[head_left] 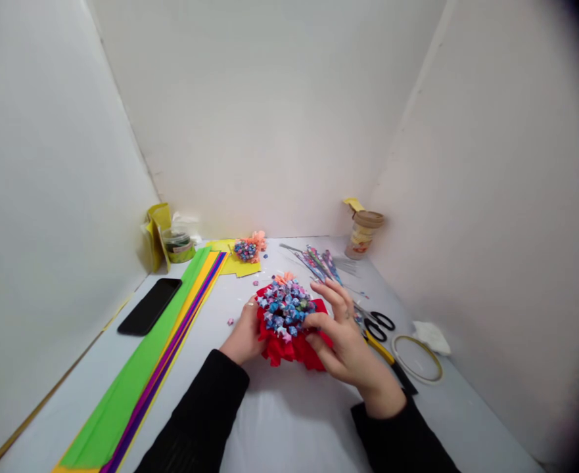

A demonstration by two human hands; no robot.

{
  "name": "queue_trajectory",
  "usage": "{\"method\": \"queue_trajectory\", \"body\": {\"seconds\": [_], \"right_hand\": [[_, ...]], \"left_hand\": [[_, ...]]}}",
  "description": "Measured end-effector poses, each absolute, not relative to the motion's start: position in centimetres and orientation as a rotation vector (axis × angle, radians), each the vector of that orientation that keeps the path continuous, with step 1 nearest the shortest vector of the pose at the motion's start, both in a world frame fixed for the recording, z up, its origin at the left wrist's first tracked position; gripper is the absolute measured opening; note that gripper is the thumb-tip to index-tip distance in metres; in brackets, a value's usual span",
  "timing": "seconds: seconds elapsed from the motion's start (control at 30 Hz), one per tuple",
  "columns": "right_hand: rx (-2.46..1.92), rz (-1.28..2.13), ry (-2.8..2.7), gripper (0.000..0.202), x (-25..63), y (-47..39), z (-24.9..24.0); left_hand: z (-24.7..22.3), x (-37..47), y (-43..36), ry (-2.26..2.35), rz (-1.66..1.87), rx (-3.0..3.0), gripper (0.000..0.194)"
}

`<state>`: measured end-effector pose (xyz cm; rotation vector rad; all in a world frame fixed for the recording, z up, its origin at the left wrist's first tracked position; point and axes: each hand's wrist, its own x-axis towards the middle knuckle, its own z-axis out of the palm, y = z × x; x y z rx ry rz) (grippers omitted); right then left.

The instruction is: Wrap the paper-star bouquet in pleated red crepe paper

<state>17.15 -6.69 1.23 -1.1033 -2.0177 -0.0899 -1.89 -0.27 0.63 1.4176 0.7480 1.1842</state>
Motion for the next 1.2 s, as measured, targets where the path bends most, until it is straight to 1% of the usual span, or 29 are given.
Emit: {"method": "queue_trajectory", "body": {"seconds": [0.13, 0.23, 0.4, 0.53, 0.67, 0.8, 0.93, 1.07, 1.13, 1.2], "right_hand": [[-1.102, -0.094, -2.023, 0.014, 17.0, -6.7, 1.3], [-1.073, -0.117, -2.0, 0.014, 17.0, -6.7, 1.2], [-1.047, -0.153, -1.951, 0.015, 16.7, -6.4, 1.1], [-1.033, -0.21, -1.897, 0.017, 16.6, -6.2, 1.1], [-0.999, -0.212, -1.837, 0.022, 16.6, -6.4, 1.1], [-0.954, -0.198, -1.72, 0.031, 16.5, -6.8, 0.9], [-0.976, -0.256, -1.692, 0.033, 16.3, -6.8, 0.5], [-1.009, -0.214, -1.589, 0.035, 16.6, -6.5, 0.2], [-1.033, -0.175, -1.485, 0.032, 16.9, -6.5, 0.1], [-1.035, -0.158, -1.463, 0.024, 17.1, -6.6, 0.1]], "left_hand": [[1.7, -1.3, -0.7, 0.712, 1.185, 1.353, 0.053], [1.5, -1.3, -0.7, 0.714, 1.194, 1.335, 0.052], [-0.5, -2.0, 0.1, 0.807, 1.158, 1.651, 0.062], [-1.8, -2.3, 0.5, 0.862, 1.136, 1.807, 0.05], [-2.0, -2.3, 0.9, 0.959, 1.22, 1.621, 0.045], [-1.4, -2.3, 1.4, 1.07, 1.282, 1.482, 0.029], [-0.3, -2.2, 1.1, 1.127, 1.35, 1.345, 0.025], [0.1, -2.1, 1.3, 1.085, 1.343, 1.294, 0.02], [-0.3, -2.2, 1.7, 1.104, 1.358, 1.316, 0.02], [-1.1, -2.5, 2.1, 1.123, 1.376, 1.346, 0.022]]}}
